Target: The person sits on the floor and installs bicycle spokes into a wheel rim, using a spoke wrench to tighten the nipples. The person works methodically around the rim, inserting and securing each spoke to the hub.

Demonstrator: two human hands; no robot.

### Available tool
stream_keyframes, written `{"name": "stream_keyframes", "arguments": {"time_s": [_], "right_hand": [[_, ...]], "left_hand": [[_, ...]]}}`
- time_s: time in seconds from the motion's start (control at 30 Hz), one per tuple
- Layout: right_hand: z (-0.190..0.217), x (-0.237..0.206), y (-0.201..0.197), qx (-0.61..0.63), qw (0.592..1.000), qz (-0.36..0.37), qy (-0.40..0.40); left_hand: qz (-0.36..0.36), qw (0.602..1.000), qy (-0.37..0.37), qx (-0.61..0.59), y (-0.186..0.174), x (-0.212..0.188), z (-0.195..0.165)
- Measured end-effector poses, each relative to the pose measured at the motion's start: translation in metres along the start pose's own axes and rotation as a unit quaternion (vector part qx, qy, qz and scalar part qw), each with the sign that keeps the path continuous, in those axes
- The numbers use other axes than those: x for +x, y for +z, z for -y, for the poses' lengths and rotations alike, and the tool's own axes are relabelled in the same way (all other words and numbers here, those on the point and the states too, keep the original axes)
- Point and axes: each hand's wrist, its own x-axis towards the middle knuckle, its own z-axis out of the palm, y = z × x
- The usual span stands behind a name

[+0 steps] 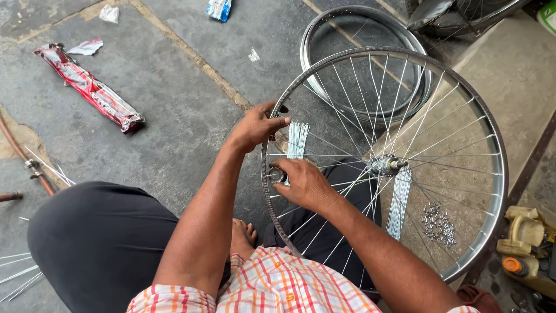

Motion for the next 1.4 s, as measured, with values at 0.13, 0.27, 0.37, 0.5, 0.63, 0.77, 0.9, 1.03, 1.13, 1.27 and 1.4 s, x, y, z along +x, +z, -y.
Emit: {"name": "stream_keyframes", "arguments": {"time_s": [0.13,0.27,0.37,0.5,0.63,0.77,0.9,1.03,1.13,1.27,1.4], "right_hand": [[-0.003,0.005,0.014,0.014,1.0,0.004,-0.006],[-0.002,0.0,0.023,0.018,0.998,-0.045,-0.034],[0.005,-0.001,0.021,0.026,0.995,-0.079,-0.048],[0.018,-0.002,0.017,0.031,0.999,0.001,0.037],[0.029,-0.007,0.025,-0.049,0.997,-0.046,-0.04],[0.031,-0.01,0.033,-0.036,0.991,-0.091,-0.087],[0.034,0.007,0.038,-0.086,0.994,-0.068,0.001],[0.037,0.022,0.038,-0.173,0.981,0.047,0.072],[0.034,0.011,0.031,-0.112,0.993,-0.024,-0.008],[0.029,-0.007,0.028,-0.014,0.997,-0.068,-0.02],[0.032,0.01,0.038,-0.111,0.991,-0.074,0.006]], "left_hand": [[-0.001,1.0,0.007,-0.027,-0.006,0.005,0.028],[0.018,0.998,0.029,-0.061,-0.008,0.008,0.042],[0.014,0.998,0.038,-0.056,-0.01,0.007,0.035],[-0.006,1.0,0.002,-0.03,-0.01,-0.002,0.026],[-0.009,1.0,0.006,-0.019,-0.018,-0.009,0.03],[-0.011,1.0,-0.009,-0.003,-0.021,-0.009,0.036],[-0.014,1.0,-0.005,0.022,-0.019,-0.008,0.035],[-0.01,1.0,0.01,-0.001,-0.018,-0.006,0.034],[-0.008,1.0,0.018,-0.011,-0.017,-0.004,0.035],[-0.013,1.0,-0.009,0.002,-0.015,-0.002,0.038],[-0.008,1.0,0.014,-0.02,-0.014,0.002,0.038]]}}
